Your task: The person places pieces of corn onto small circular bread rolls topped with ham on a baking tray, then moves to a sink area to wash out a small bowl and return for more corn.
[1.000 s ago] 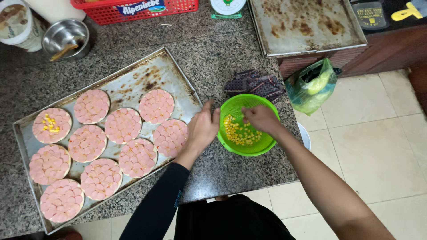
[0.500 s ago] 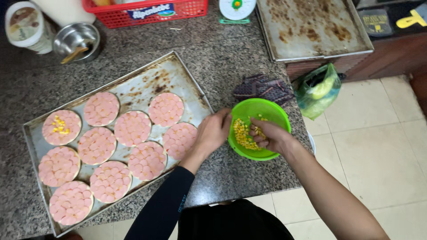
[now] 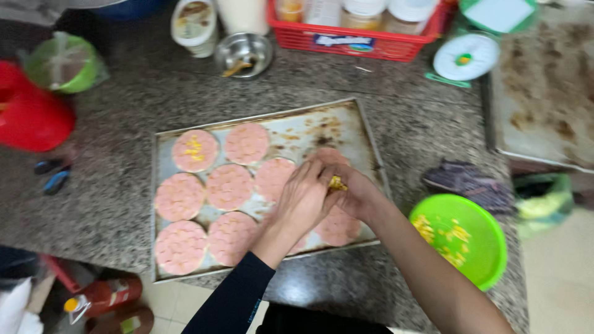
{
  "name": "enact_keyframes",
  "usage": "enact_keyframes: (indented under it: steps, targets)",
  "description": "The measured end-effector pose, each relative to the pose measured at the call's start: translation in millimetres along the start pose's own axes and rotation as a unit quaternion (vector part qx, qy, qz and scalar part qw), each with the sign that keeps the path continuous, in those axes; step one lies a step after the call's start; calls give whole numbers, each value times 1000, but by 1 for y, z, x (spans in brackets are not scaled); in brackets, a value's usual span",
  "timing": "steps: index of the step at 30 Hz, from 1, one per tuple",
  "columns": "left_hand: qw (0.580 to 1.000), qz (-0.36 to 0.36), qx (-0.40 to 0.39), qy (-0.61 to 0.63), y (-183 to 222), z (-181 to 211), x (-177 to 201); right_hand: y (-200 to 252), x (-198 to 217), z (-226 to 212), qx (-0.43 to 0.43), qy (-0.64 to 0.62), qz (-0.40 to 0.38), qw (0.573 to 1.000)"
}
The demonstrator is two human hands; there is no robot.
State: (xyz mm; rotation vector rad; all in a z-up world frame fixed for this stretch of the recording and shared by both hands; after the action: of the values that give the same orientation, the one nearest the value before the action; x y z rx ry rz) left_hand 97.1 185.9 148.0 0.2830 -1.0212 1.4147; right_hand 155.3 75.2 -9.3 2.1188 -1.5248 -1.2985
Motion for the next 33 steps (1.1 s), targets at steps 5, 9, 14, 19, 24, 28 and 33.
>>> enact_keyframes:
  steps: [5, 9, 14, 19, 24, 28, 33]
  targets:
    - [993, -46, 105, -12, 16, -102, 30, -85, -74, 30, -30, -12, -121, 992]
    - [997, 9, 74, -11, 16, -167, 47, -123, -118, 30, -37, 57, -104, 992]
    - [983, -7, 173, 66, 5, -244, 44, -164, -133, 20, -28, 151, -61, 986]
    - [981, 40, 168, 88, -5, -273, 47, -219, -122, 20, 41, 280, 8, 959]
    - [972, -5, 226, 63, -11, -302, 40, -226, -122, -1, 104, 627, 125, 762]
    - [958, -72, 276, 33, -11, -317, 28, -221, -129, -9, 146, 634, 122, 750]
    - [984, -7, 177, 29, -25, -323, 30, -237, -123, -13, 138, 475, 78, 866]
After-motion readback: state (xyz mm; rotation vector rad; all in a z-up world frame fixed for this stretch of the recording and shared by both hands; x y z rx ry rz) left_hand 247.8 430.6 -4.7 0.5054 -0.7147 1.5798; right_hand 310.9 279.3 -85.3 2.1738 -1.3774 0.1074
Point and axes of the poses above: each hand's wrist, its own y-axis away from the middle knuckle, its own x-axis out of the back of the hand, z = x × y, the point moved 6 cm from there along -y, towards the middle knuckle, and after that the axes turned 2 degrees about y, right-handed, at the moved point
